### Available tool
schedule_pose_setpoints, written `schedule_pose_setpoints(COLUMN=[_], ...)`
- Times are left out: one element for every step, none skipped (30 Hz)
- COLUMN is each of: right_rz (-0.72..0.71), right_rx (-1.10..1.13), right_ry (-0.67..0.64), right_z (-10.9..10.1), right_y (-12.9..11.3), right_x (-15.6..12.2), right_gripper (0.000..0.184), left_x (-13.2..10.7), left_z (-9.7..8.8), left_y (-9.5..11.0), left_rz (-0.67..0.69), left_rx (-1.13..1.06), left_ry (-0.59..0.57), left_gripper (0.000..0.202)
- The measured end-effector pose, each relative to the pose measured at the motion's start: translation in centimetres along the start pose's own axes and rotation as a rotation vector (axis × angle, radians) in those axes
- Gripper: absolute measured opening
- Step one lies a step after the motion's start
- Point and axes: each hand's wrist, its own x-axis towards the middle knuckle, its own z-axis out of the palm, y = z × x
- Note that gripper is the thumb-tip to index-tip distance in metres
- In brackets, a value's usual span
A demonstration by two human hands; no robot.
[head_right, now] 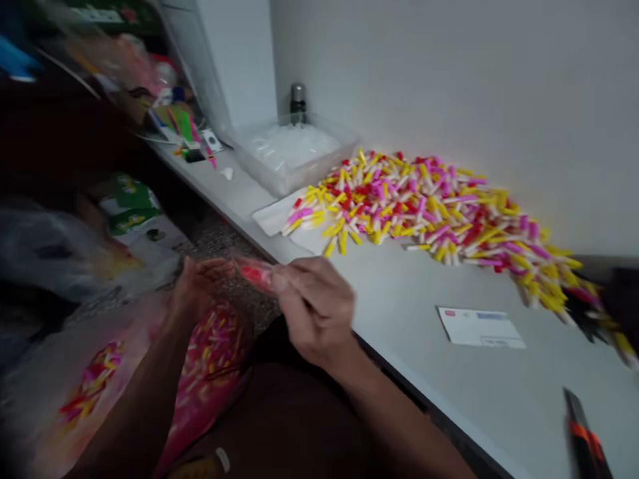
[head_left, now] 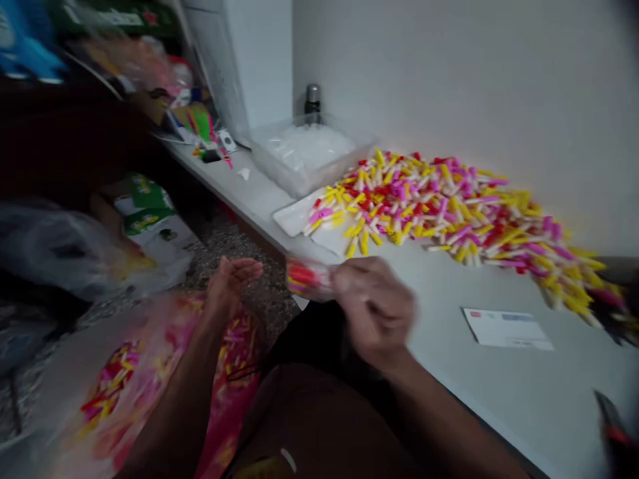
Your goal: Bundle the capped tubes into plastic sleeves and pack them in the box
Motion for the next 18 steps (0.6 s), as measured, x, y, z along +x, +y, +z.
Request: schedule_pose_setpoints(right_rz=[-0.001, 0.009, 0.059, 0.120, 0.139, 0.169, 0.192, 0.212, 0.232, 0.250, 0.261, 0.263, 0.254, 0.236, 0.209, 0.177, 0.145, 0.117], right_rx=[0.026, 0.065, 0.078, 0.069, 0.072, 0.072, 0.076, 0.085, 0.096, 0.105, 0.113, 0.118, 0.122, 0.122, 0.117, 0.110, 0.099, 0.089], right_ry=[-0.089, -0.224, -0.304, -0.301, -0.313, -0.329, -0.341, -0.360, -0.374, -0.377, -0.374, -0.370, -0.371, -0.370, -0.361, -0.344, -0.314, -0.277], right_z=[2.4, 4.7, 6.8, 8.5, 9.8, 10.7, 11.1, 11.2, 11.1, 10.7, 10.3, 9.8, 9.4, 8.9, 8.6, 8.4, 8.3, 8.4], right_y=[1.9, 3.9, 5.9, 7.6, 9.1, 10.2, 10.9, 11.2, 11.2, 10.8, 10.1, 9.2, 8.2, 7.0, 6.0, 5.1, 4.5, 4.2], right_x=[-0.6, -1.2, -1.7, -2.1, -2.4, -2.4, -2.2, -1.9, -1.4, -0.8, -0.1, 0.7, 1.5, 2.2, 2.7, 3.1, 3.1, 2.9], right_gripper=[0.021, 0.028, 0.032, 0.032, 0.033, 0.033, 0.034, 0.035, 0.035, 0.034, 0.033, 0.031, 0.029, 0.028, 0.027, 0.026, 0.025, 0.024], left_x=[0.1, 0.1, 0.0, -0.2, -0.4, -0.6, -0.8, -0.9, -1.0, -1.1, -1.1, -1.0, -0.8, -0.7, -0.4, -0.2, 0.1, 0.3], left_z=[-1.8, -3.4, -4.7, -5.9, -6.7, -7.3, -7.7, -7.9, -7.9, -7.8, -7.7, -7.4, -7.1, -6.8, -6.6, -6.3, -6.1, -5.9], left_y=[0.0, -0.2, -0.5, -0.8, -1.2, -1.6, -1.9, -2.2, -2.4, -2.5, -2.5, -2.3, -2.1, -1.8, -1.4, -1.1, -0.8, -0.5], left_rz=[0.019, 0.027, 0.028, 0.027, 0.026, 0.025, 0.025, 0.027, 0.032, 0.037, 0.045, 0.055, 0.066, 0.075, 0.082, 0.091, 0.098, 0.104], left_rx=[-0.020, -0.031, -0.037, -0.038, -0.034, -0.027, -0.016, -0.002, 0.012, 0.026, 0.038, 0.047, 0.052, 0.054, 0.052, 0.047, 0.038, 0.027], left_ry=[0.099, 0.176, 0.236, 0.282, 0.313, 0.328, 0.328, 0.319, 0.300, 0.272, 0.243, 0.214, 0.191, 0.176, 0.168, 0.170, 0.176, 0.184], left_gripper=[0.075, 0.073, 0.072, 0.071, 0.069, 0.068, 0.067, 0.066, 0.065, 0.065, 0.066, 0.066, 0.065, 0.065, 0.065, 0.065, 0.066, 0.067])
